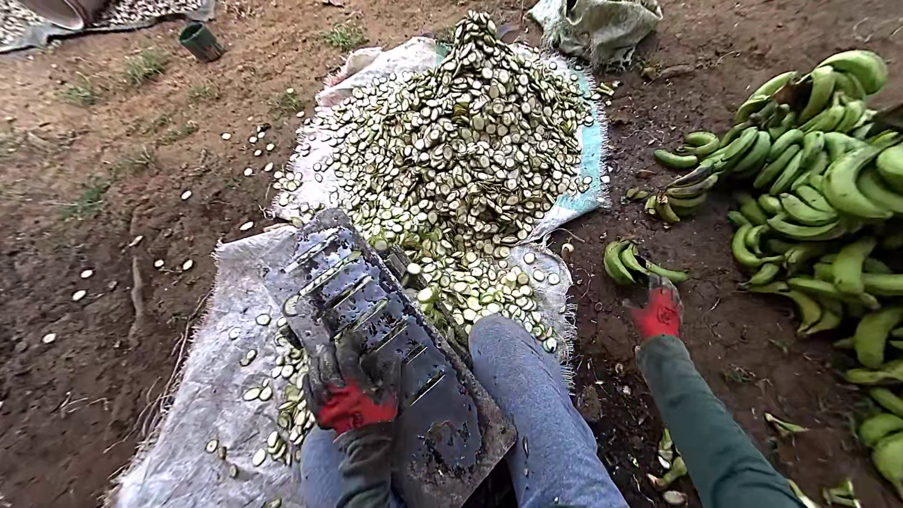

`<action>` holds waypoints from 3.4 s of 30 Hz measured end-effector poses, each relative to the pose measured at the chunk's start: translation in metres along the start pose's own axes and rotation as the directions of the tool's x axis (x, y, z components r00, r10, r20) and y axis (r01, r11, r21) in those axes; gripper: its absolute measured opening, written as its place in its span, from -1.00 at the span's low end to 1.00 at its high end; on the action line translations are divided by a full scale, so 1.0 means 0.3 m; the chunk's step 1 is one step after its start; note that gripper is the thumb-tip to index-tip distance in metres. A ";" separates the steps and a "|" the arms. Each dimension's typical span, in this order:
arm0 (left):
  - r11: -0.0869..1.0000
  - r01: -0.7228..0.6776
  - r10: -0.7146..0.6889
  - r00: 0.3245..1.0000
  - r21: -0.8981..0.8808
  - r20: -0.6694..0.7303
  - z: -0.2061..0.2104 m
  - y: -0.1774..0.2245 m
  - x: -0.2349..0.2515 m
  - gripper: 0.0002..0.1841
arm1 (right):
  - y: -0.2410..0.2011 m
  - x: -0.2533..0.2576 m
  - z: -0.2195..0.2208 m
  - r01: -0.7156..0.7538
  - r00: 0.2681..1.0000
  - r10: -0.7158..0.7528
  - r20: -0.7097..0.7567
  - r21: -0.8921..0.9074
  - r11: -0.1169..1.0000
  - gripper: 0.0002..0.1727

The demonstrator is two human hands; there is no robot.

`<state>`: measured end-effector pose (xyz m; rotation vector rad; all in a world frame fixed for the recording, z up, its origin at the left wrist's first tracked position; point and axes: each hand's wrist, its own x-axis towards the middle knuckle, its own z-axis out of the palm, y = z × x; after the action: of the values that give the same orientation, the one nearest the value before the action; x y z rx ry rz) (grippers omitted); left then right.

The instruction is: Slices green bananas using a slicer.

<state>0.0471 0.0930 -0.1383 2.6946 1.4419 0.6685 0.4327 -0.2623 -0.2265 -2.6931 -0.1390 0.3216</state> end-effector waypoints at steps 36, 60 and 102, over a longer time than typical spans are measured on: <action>0.016 0.463 0.686 0.640 -0.886 0.347 -0.180 0.876 -0.018 -0.58 | -0.230 -0.391 -0.406 0.391 0.678 -0.724 -0.129 0.897 0.207 0.25; 0.732 -0.414 0.679 0.503 -0.541 0.535 0.350 0.918 -0.043 -0.62 | 0.120 -0.689 -0.408 0.214 0.898 -0.197 0.393 0.001 0.977 -0.38; 0.184 0.855 -0.981 0.126 -0.485 -0.150 0.048 -0.663 -1.122 -0.30 | -1.354 -0.650 0.214 0.979 0.018 -0.985 -0.174 0.205 -0.018 -0.81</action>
<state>-0.2677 -0.0582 -0.3146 0.8562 2.4235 1.1717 0.2087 0.1026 -0.0725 -1.5839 -1.8068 -0.1271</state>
